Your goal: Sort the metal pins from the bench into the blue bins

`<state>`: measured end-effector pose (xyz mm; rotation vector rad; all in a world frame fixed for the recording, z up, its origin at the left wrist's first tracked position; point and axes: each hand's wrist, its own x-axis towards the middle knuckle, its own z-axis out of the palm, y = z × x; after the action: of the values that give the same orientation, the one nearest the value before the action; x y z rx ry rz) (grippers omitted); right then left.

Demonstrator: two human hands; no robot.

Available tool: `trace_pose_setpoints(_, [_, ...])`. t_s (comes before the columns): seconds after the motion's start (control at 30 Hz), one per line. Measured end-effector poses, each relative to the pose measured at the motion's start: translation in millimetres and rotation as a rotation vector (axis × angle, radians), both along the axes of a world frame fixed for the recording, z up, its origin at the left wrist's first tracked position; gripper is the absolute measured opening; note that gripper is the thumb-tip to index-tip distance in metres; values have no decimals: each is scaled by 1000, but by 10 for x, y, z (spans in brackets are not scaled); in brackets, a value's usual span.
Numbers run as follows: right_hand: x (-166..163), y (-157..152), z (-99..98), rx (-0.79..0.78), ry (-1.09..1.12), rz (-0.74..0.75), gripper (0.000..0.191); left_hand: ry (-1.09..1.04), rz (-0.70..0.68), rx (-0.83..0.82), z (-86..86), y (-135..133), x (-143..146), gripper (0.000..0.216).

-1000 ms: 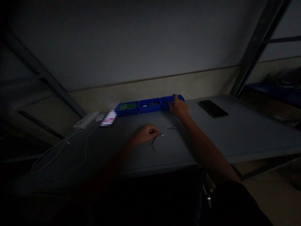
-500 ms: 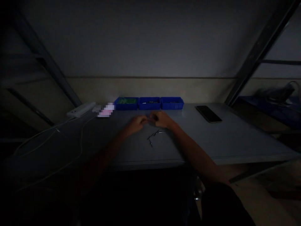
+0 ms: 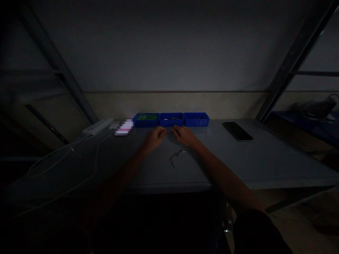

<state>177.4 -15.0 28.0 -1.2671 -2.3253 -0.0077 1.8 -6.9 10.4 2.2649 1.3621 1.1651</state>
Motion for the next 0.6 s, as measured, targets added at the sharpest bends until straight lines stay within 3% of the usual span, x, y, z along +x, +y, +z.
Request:
trace_pose_setpoints(0.13, [-6, -87, 96, 68, -114, -13, 32, 46, 44, -15, 50, -39, 35, 25])
trace_pose_setpoints(0.27, [101, -89, 194, 312, -44, -45, 33, 133, 44, -159, 87, -177, 136, 33])
trace_pose_setpoints(0.37, [285, 16, 281, 558, 179, -179, 35, 242, -139, -293, 93, -318, 212, 31])
trace_pose_setpoints(0.43, [428, 124, 318, 609, 294, -367, 36, 334, -300, -299, 101, -396, 243, 29])
trace_pose_setpoints(0.5, [557, 232, 307, 471, 295, -591, 37, 435, -363, -239, 116, -441, 258, 25])
trace_pose_setpoints(0.6, [673, 335, 192, 84, 151, -777, 48, 533, -316, -182, 134, -441, 260, 15])
